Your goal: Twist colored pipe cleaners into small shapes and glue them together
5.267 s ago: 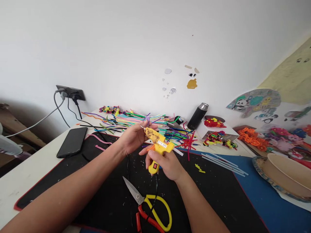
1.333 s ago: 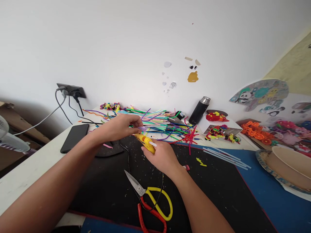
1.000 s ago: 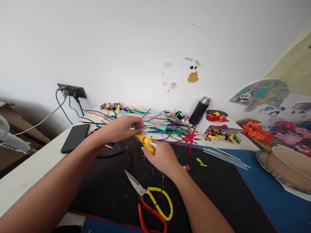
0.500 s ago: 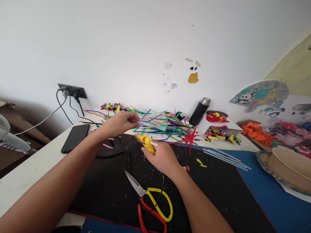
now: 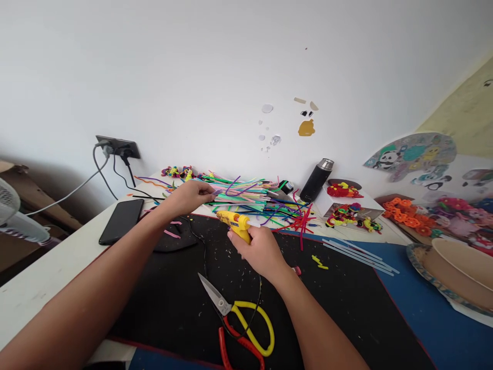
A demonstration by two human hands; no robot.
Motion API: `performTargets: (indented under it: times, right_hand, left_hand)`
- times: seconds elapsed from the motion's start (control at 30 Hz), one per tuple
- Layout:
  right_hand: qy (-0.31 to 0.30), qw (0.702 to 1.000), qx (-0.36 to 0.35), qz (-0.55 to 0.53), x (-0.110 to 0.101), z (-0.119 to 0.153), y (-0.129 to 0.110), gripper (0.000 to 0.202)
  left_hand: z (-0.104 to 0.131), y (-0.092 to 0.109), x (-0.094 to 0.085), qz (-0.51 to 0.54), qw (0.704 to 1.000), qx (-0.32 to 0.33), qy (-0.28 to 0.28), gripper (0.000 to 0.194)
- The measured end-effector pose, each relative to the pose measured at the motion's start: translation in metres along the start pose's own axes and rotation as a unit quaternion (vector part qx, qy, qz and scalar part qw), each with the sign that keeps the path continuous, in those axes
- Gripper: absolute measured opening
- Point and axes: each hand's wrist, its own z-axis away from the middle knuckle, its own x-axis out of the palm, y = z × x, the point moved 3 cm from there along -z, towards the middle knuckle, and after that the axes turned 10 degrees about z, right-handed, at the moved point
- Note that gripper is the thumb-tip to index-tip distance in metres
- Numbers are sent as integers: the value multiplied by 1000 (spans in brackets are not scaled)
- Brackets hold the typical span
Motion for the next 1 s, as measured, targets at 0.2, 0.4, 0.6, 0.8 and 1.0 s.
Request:
performTargets:
  times: [0.2, 0.4, 0.6, 0.8, 1.0]
  right_hand:
    - [-16, 989, 31, -144, 3, -1, 6, 38]
    - [-17, 954, 53, -293, -1, -2, 4, 44]
    - [6, 920, 56, -389, -4, -5, 5, 50]
    - [13, 878, 81, -471, 1, -8, 8, 46]
    - [51, 858, 102, -501, 0, -9, 11, 45]
  left_hand:
    - [-5, -12, 0, 23, 999, -13, 19, 46]
    - [0, 0, 4, 211, 977, -33, -31, 46]
    - [3, 9, 9, 259, 964, -52, -15, 44]
    - [0, 4, 21, 327, 943, -50, -34, 40]
    - [6, 16, 44, 324, 938, -49, -112, 40]
